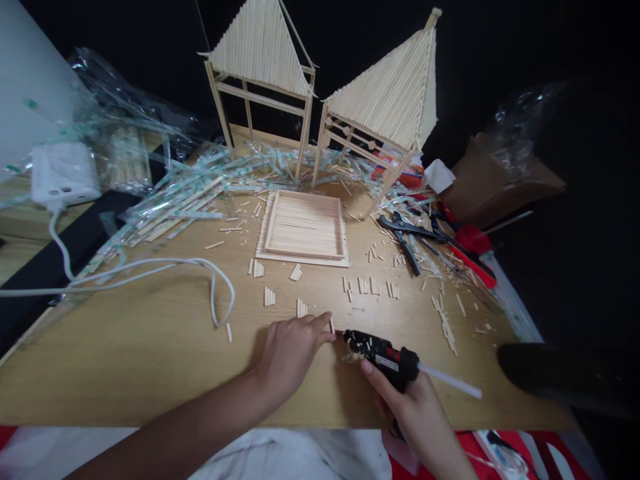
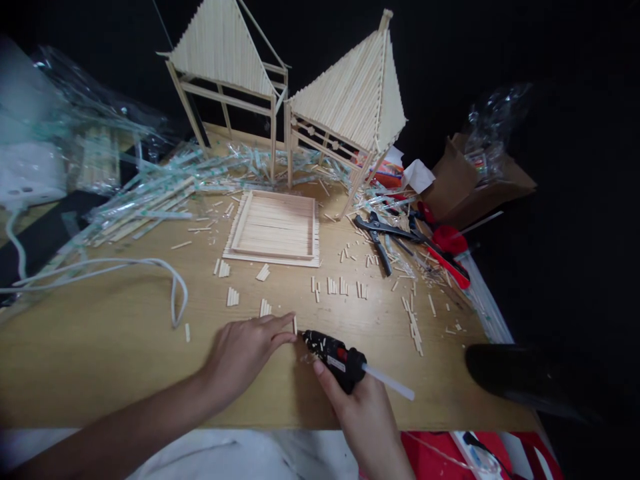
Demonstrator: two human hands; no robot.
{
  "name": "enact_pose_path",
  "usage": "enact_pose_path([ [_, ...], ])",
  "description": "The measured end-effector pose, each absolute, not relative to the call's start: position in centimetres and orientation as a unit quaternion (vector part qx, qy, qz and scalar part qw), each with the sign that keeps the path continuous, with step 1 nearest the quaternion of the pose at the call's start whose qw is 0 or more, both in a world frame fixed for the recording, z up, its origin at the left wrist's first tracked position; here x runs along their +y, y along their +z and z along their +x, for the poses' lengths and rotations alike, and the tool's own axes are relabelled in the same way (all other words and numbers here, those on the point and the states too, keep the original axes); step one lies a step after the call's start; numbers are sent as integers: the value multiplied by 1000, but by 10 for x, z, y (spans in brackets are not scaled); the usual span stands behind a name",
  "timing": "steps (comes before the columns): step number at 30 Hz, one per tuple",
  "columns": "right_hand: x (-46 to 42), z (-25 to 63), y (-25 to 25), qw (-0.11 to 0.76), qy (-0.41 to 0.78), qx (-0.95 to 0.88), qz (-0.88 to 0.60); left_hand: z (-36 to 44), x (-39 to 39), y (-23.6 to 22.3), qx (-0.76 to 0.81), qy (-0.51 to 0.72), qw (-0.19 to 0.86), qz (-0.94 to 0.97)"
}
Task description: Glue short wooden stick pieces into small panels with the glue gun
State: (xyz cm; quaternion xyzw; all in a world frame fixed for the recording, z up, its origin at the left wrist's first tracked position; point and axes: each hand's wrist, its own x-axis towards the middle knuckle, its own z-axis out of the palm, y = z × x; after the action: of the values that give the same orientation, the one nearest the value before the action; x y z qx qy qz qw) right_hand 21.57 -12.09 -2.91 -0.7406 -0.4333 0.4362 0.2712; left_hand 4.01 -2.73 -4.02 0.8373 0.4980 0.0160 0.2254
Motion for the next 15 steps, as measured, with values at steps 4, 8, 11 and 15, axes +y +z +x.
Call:
enact_pose_path([
  [4, -124, 216, -30, 276, 438, -425, -743, 41, -26, -41, 500, 14, 227, 835],
  [8, -123, 217, -27, 259, 454, -422, -741, 39, -26, -42, 497, 24, 232, 836],
  [11, -121, 217, -24, 261, 452, -427, -739, 39, -26, -42, 497, 20, 231, 836],
  [15, -115, 217, -23, 277, 432, -433, -741, 39, -27, -43, 502, 13, 233, 832],
])
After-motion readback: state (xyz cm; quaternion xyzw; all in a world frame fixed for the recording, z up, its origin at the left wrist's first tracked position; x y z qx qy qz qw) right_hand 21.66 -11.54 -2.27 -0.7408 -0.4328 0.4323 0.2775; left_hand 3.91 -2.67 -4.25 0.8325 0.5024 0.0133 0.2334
